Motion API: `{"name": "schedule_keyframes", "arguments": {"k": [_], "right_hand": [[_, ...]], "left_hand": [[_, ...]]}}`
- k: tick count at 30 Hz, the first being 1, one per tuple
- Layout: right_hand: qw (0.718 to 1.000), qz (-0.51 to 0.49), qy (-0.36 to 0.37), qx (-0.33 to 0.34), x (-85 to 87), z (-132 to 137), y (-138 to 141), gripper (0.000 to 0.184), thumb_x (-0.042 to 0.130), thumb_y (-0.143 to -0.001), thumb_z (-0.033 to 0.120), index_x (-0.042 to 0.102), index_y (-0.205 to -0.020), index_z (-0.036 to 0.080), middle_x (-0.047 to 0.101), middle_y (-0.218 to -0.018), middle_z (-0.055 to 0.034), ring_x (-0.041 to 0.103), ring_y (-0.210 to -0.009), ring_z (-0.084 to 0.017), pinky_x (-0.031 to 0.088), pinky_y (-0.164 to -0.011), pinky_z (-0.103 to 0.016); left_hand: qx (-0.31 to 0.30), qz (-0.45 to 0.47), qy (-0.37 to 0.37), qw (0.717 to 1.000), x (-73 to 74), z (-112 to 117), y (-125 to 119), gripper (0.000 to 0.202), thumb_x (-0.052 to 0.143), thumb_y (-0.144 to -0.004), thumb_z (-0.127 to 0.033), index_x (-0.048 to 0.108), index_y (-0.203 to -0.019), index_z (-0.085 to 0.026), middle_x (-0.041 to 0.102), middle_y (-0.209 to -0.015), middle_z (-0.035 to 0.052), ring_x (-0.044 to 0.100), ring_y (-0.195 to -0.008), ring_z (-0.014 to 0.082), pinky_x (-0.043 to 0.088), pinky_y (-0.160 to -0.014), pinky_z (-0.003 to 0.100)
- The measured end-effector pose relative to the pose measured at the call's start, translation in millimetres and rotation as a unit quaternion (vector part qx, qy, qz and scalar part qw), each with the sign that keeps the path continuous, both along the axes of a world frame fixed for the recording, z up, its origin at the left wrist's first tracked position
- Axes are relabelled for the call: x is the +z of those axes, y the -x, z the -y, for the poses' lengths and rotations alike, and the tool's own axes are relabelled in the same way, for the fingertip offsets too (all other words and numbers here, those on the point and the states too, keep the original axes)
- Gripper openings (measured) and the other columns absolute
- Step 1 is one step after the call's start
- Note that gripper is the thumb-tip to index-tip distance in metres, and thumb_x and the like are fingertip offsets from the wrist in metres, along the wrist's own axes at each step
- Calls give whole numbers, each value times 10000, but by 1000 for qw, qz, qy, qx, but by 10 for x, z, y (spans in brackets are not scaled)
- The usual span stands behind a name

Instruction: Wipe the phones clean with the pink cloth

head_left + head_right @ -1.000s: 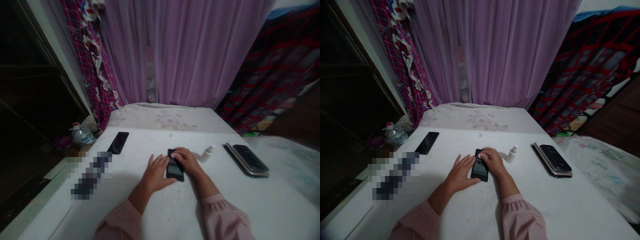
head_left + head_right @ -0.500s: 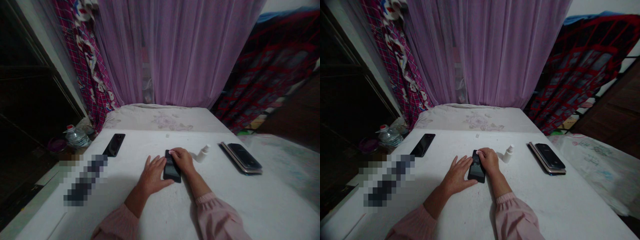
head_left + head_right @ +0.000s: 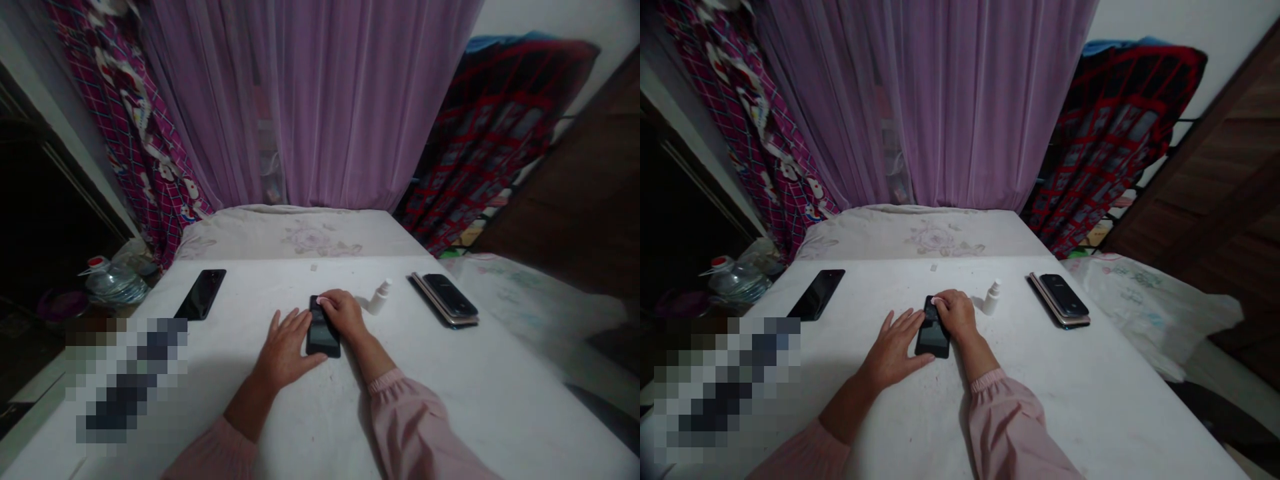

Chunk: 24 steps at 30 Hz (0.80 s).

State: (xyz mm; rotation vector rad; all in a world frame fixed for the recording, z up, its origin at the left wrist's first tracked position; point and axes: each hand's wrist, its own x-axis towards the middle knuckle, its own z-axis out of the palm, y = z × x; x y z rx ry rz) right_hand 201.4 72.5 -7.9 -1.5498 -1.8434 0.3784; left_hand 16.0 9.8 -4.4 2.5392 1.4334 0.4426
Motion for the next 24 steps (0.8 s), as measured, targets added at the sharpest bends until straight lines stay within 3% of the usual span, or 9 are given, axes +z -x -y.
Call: {"name": "schedule_keyframes", "arguments": {"k": [9, 17, 24], "right_hand": [[1000, -10, -1, 8, -3, -20, -8, 172, 601, -871, 271, 770, -884, 242, 757, -912, -43, 660, -880, -202, 477, -809, -314], [991, -67, 41, 111, -23, -20, -156, 105, 727, -765, 271, 795, -843, 285, 714, -1077, -45, 645, -1023, -220, 484, -920, -360], [994, -52, 33, 87, 14, 6, -97, 103, 708, -803, 292, 789, -867, 285, 724, -1043, -34, 639, -1021, -217, 457, -945, -364]], "left_hand": [[0, -10, 4, 1000, 3, -13, -3, 782, 582, -834, -641, 412, -1448, -188, 459, -1485, 121, 355, -1406, 331, 137, -1174, 588], [1, -17, 3, 1000, 5, -5, -8, 783, 572, -839, -640, 402, -1454, -186, 462, -1483, 119, 351, -1409, 332, 145, -1171, 592], [0, -19, 5, 1000, 10, -5, -6, 789, 585, -837, -633, 401, -1453, -177, 464, -1480, 129, 353, -1408, 332, 148, -1172, 584]]}}
